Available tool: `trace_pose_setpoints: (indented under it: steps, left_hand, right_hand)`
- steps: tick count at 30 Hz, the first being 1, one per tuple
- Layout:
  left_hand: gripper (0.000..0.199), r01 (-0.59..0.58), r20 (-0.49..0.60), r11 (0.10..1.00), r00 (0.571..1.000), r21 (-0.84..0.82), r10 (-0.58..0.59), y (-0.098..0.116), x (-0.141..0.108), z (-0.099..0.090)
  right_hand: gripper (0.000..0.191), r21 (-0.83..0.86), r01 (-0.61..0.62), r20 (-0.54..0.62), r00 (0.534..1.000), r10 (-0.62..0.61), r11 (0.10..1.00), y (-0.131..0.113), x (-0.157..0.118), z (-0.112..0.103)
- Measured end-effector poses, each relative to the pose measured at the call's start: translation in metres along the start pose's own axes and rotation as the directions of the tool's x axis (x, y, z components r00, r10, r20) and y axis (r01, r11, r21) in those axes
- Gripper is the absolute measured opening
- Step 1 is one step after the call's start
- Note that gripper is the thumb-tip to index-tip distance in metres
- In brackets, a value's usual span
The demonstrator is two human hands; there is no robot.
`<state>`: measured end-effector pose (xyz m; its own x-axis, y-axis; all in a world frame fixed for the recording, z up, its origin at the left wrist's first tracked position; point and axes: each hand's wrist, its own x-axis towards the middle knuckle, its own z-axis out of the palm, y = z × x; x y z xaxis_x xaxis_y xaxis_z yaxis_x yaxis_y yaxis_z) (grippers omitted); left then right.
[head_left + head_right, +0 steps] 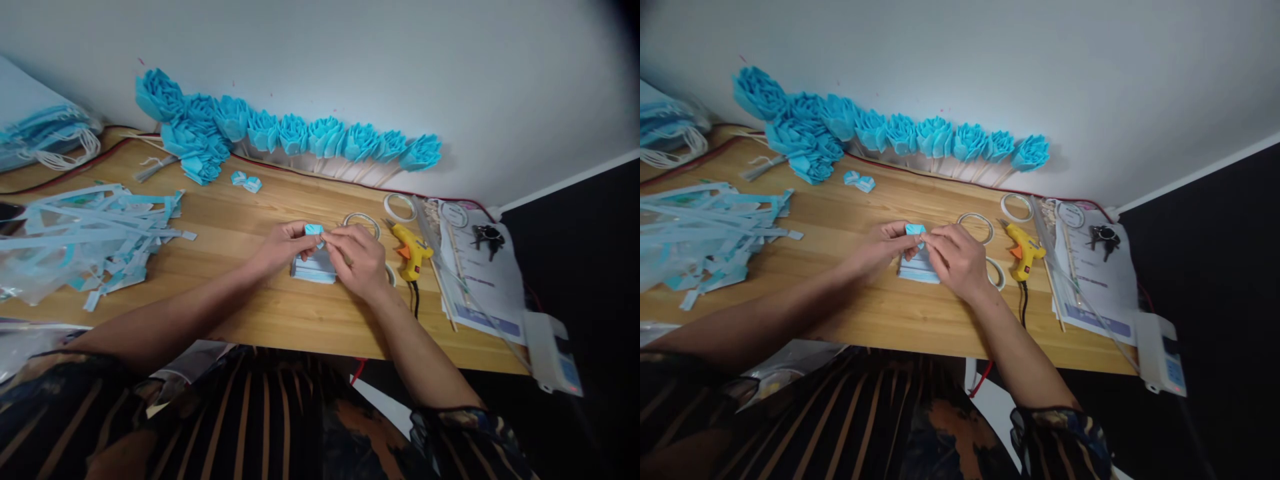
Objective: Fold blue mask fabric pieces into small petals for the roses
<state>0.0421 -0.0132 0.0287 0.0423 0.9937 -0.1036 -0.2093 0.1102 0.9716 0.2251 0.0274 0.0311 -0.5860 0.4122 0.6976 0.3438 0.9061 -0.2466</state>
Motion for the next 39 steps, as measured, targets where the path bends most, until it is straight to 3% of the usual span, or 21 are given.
trace_pose_setpoints:
  steps: [3, 11, 15, 19, 24, 28, 32, 36, 39]
  left_hand:
    - [0.028, -0.015, 0.005, 1.0, 1.0, 0.005, 0.015, -0.001, 0.001, -0.001]
    - [0.021, -0.001, 0.084, 0.993, 0.996, -0.119, 0.011, -0.006, 0.004, -0.004]
    - [0.023, 0.009, 0.065, 0.996, 0.998, -0.09, -0.003, -0.004, 0.006, -0.005]
    - [0.026, -0.004, 0.04, 0.998, 0.999, 0.063, 0.001, -0.005, 0.008, -0.008]
    - [0.031, -0.058, 0.06, 0.968, 0.997, 0.245, 0.045, 0.0, 0.006, -0.008]
    - [0.032, -0.057, 0.079, 0.964, 0.996, 0.262, 0.037, 0.001, 0.004, -0.007]
    - [0.032, -0.036, 0.035, 0.979, 0.999, 0.201, 0.03, -0.004, 0.005, -0.008]
    - [0.03, -0.007, -0.005, 0.999, 1.0, 0.049, 0.007, -0.008, 0.008, -0.008]
    - [0.03, 0.009, -0.007, 0.999, 1.0, -0.041, -0.01, -0.008, 0.009, -0.007]
  right_hand:
    - [0.034, 0.035, -0.007, 0.024, 1.0, 0.006, 0.999, -0.001, 0.001, -0.002]
    - [0.033, -0.045, -0.019, -0.052, 0.998, 0.017, 0.999, 0.0, 0.001, -0.004]
    - [0.031, -0.077, -0.009, -0.033, 0.999, 0.007, 0.997, 0.0, 0.001, -0.006]
    - [0.029, 0.087, -0.196, -0.026, 0.98, 0.199, 0.977, -0.001, 0.002, -0.009]
    - [0.033, 0.3, -0.459, 0.108, 0.887, 0.448, 0.836, 0.002, 0.0, -0.006]
    - [0.034, 0.39, -0.532, 0.152, 0.842, 0.518, 0.751, 0.006, -0.003, -0.001]
    - [0.038, 0.488, -0.535, 0.139, 0.828, 0.543, 0.69, 0.009, -0.005, 0.001]
    - [0.03, 0.43, -0.514, -0.001, 0.822, 0.569, 0.743, 0.009, -0.005, 0.001]
    - [0.015, 0.27, -0.431, -0.133, 0.869, 0.476, 0.861, 0.005, -0.003, -0.001]
